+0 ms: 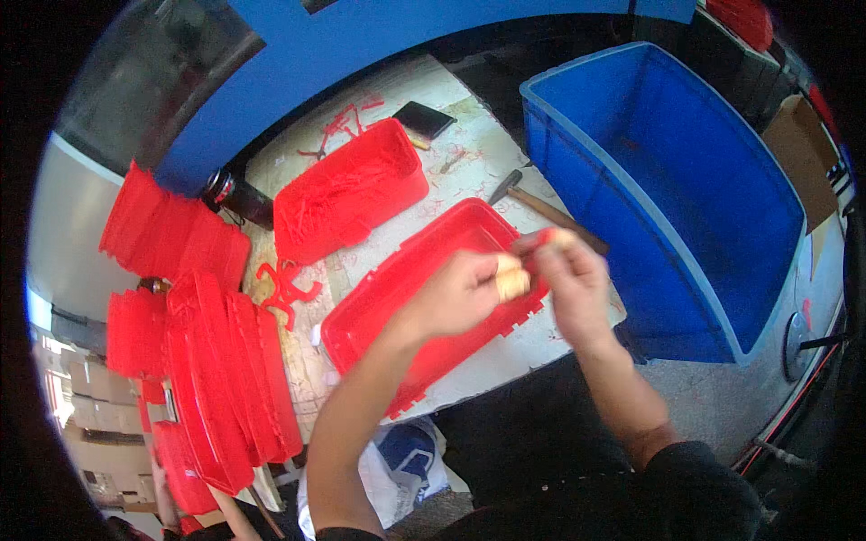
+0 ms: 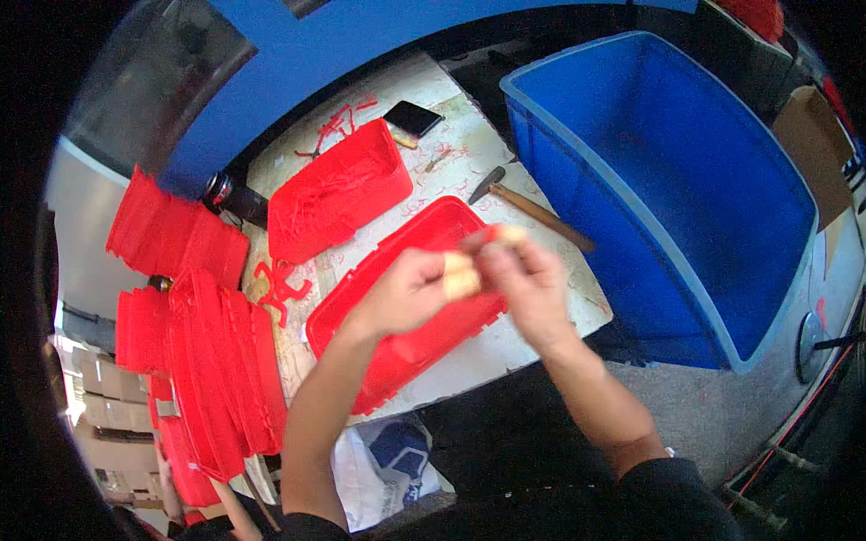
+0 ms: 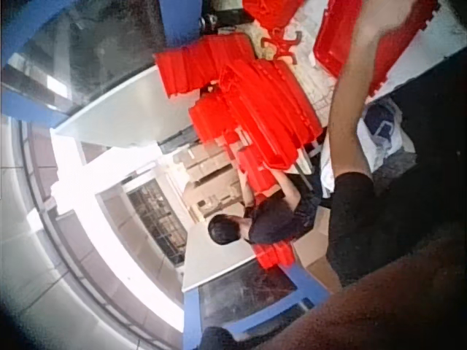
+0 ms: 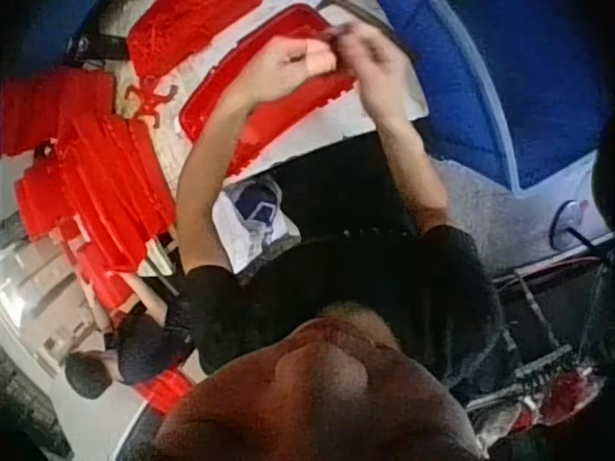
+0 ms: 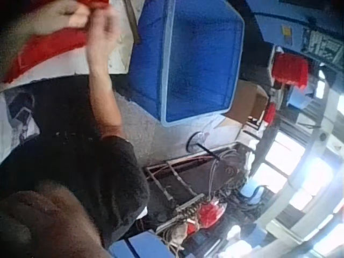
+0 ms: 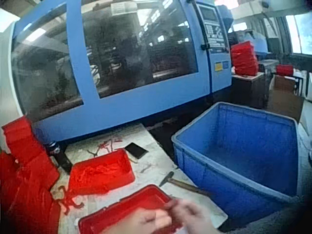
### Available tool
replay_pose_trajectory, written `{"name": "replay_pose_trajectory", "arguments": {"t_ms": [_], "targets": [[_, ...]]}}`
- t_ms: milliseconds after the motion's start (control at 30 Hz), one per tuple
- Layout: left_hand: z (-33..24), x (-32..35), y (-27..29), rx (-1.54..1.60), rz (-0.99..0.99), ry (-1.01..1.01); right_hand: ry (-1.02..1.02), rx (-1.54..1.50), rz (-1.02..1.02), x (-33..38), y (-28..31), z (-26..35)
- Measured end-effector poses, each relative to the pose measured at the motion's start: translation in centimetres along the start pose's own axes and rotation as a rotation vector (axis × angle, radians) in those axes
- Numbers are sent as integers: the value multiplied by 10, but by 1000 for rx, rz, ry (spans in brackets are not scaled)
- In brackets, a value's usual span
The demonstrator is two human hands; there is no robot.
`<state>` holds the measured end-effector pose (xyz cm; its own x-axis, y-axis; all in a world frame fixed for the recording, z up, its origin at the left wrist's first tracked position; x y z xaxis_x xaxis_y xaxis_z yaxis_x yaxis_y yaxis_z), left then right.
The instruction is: The person repeatedly trims excess plastic flash from red plastic containers using a utility knife. They rotate each container to access different edges, remove small plastic pieces, and place finished units into a cardboard box.
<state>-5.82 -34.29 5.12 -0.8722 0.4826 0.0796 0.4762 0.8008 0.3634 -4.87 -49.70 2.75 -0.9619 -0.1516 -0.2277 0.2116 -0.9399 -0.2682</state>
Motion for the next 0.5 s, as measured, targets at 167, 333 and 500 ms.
{"name": "replay_pose_trajectory", "arguments": {"t_ms": [167, 333, 500], "targets": [[39, -65, 23, -1105, -93, -476, -165, -239, -217, 37, 108, 15], [89, -97, 72, -925, 104, 7, -590, 74, -36, 121, 148, -30], [115, 0, 140, -871, -180, 303, -708, -58, 148, 137, 133, -49]]}}
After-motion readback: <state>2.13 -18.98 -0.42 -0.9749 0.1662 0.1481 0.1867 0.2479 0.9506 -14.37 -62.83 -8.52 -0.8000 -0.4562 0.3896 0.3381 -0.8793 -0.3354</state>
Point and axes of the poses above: each hand's wrist, its own x-axis away from the middle knuckle, its own y-axis out of the back of the hand, z = x × y, the point moved 5 cm from there along -x, towards the middle knuckle, and after that the axes turned 2 degrees about x, right-handed, at the moved point
